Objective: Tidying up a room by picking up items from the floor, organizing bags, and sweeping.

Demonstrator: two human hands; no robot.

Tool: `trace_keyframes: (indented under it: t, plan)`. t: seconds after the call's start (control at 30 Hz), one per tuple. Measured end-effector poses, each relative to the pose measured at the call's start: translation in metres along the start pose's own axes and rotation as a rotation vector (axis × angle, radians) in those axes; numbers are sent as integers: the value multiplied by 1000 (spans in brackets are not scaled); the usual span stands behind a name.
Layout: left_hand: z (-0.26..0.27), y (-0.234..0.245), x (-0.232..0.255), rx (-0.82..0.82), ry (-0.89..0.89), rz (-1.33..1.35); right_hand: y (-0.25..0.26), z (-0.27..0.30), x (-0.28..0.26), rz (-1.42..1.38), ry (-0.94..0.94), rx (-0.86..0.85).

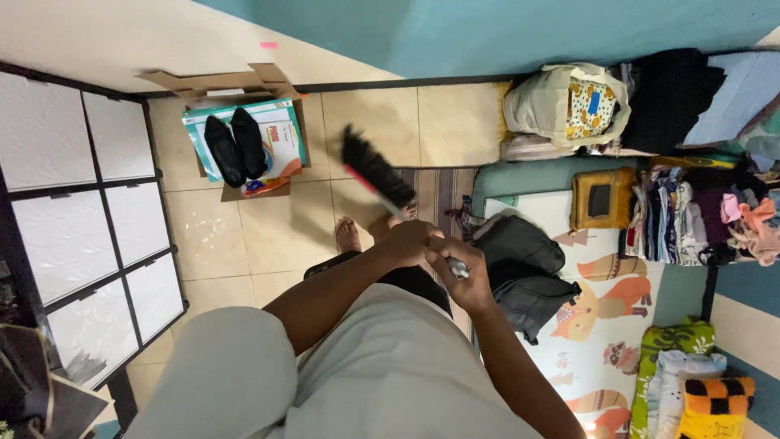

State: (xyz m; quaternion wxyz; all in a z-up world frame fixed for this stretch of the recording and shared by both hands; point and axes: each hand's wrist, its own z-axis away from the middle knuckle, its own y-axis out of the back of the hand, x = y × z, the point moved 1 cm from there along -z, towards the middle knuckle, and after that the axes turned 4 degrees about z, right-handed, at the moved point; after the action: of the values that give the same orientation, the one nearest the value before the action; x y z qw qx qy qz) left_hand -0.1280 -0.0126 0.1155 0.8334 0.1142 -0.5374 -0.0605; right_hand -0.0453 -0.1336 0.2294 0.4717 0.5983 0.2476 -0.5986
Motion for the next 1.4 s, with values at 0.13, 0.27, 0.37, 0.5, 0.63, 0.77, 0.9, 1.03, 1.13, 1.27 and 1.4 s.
trace_keyframes:
  t: [0.13,0.27,0.37,0.5,0.63,0.77,0.9,1.03,1.13,1.27,1.4]
  plan:
    - [34,3,0,-76,160,-78,-8,25,-15,47,-89,5]
    - [78,0,22,-51,-56,-138,-12,50,-89,-113,94,30]
    - [105,16,70,-104,-141,-154,-11,74,-126,-80,229,55]
    - [126,21,99,-130,-526,-267,-21,94,-166,-36,392,70]
    - [116,28,78,-75,-502,-363,-41,76,-149,202,416,29]
    - [80,16,-1,36,-288,-200,-80,47,-91,326,307,-91]
    - [86,25,-33,55,-263,-241,-100,37,-52,351,241,-146]
    - [107,25,-25,29,-184,-262,-95,39,-61,277,174,-155]
    - [103,34,-29,-126,40,-269,-83,32,-64,203,121,-167]
    - [118,33,0,26,-371,-154,-63,46,-89,37,23,-108]
    - [105,45,46,-104,-247,-55,-34,47,-114,-155,70,-12]
